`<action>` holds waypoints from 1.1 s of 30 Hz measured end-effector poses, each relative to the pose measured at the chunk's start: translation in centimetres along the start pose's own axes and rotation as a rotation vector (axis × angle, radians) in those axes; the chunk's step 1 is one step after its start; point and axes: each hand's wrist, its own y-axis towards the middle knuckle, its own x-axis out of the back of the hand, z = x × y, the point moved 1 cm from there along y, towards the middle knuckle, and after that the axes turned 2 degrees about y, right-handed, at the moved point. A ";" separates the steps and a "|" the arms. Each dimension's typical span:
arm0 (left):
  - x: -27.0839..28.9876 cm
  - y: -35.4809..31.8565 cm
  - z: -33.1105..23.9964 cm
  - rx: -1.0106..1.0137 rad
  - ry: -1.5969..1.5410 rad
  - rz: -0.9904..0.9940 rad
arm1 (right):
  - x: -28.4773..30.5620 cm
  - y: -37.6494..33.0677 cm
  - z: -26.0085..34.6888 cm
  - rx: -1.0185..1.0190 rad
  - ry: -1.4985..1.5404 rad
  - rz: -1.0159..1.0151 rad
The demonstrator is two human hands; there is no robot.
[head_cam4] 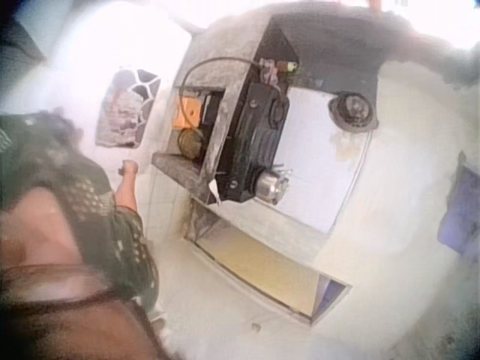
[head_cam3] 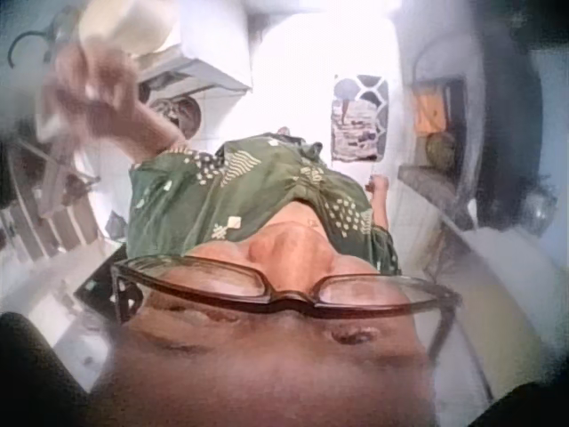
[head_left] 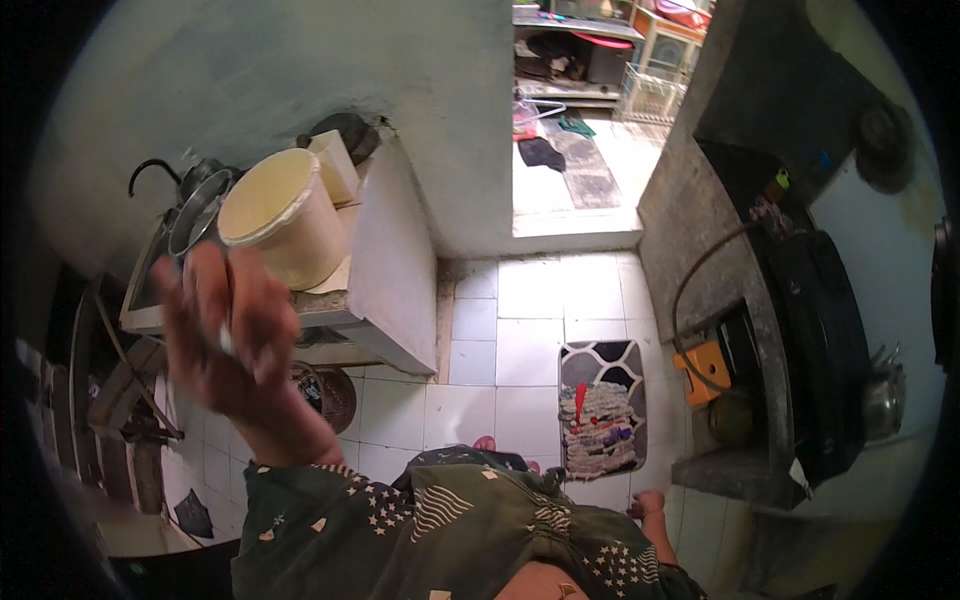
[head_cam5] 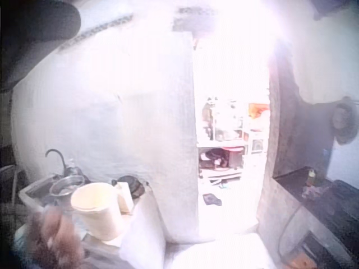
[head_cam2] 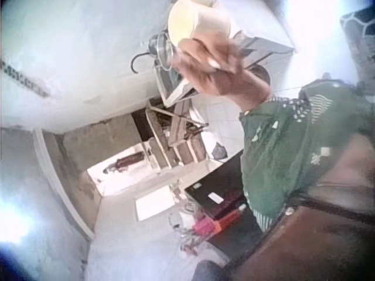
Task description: The person prepares wall filler by mixing a yellowish paste in a bucket and then scraping it out of a cloth bag into another container.
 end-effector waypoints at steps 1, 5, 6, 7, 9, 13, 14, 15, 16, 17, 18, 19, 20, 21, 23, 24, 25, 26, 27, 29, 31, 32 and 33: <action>2.3 -0.5 -1.1 -0.082 0.272 -0.270 | 1.1 0.2 0.0 -0.054 0.099 -0.094; 12.9 -2.5 -5.3 -0.172 1.025 -1.015 | 4.7 -0.8 -0.8 0.085 -0.155 -0.174; 15.5 -2.9 -6.5 -0.141 1.074 -1.086 | 5.4 -1.2 -1.0 0.112 -0.228 -0.169; 18.1 -3.3 -7.7 -0.064 1.086 -1.166 | 5.7 -1.5 -1.2 0.137 -0.293 -0.165; 23.0 -3.8 -9.2 0.122 1.094 -1.346 | 6.0 -2.1 -1.6 0.187 -0.433 -0.160; 30.2 -3.6 -8.7 0.518 0.883 -1.308 | 4.5 -3.0 -2.1 0.300 -0.717 -0.152; 31.4 -3.3 -8.2 0.617 0.819 -1.284 | 3.8 -3.4 -2.2 0.330 -0.777 -0.144; 32.3 -3.0 -7.9 0.715 0.760 -1.281 | 2.8 -3.8 -2.3 0.362 -0.835 -0.137; 33.0 -2.7 -7.5 0.676 0.713 -1.182 | 1.9 -4.3 -2.4 0.394 -0.890 -0.127; 33.7 -2.3 -7.2 0.649 0.675 -1.106 | 0.7 -4.9 -2.5 0.427 -0.941 -0.116; 34.2 -2.1 -7.0 0.625 0.634 -1.030 | -0.4 -5.4 -2.7 0.459 -0.986 -0.101; 34.7 -1.9 -7.0 0.656 0.619 -1.023 | -1.5 -5.9 -3.0 0.492 -1.026 -0.084; 35.3 -1.5 -6.9 0.684 0.604 -1.015 | -2.7 -6.3 -3.3 0.523 -1.061 -0.070; 35.8 -1.2 -6.7 0.709 0.586 -1.004 | -3.9 -6.5 -3.7 0.555 -1.089 -0.058; 36.8 -1.0 -6.8 0.746 0.640 -1.027 | -6.3 -6.7 -5.0 0.609 -1.124 -0.024; 37.2 -0.9 -6.8 0.758 0.647 -1.013 | -7.5 -6.7 -6.0 0.700 -1.179 0.008; 37.7 -0.9 -6.8 0.776 0.665 -1.012 | -8.6 -6.3 -7.1 0.633 -1.115 -0.006; 38.1 -0.9 -6.7 0.783 0.603 -0.954 | -10.2 -6.0 -8.5 0.625 -1.090 0.011; 38.5 -0.8 -6.8 0.767 0.560 -0.917 | -11.8 -5.6 -9.7 0.571 -1.029 0.013; 39.1 -0.7 -6.8 0.733 0.462 -0.839 | -14.3 -4.6 -12.0 0.463 -0.907 0.003; 39.6 -0.6 -7.2 0.772 0.413 -0.706 | -14.8 -4.3 -14.4 0.316 -0.672 -0.004; 39.9 -0.6 -7.2 0.780 0.434 -0.704 | -14.8 -4.2 -15.8 0.223 -0.497 -0.004; 39.9 -0.6 -7.0 0.761 0.353 -0.713 | -14.7 -4.0 -17.2 0.132 -0.322 -0.003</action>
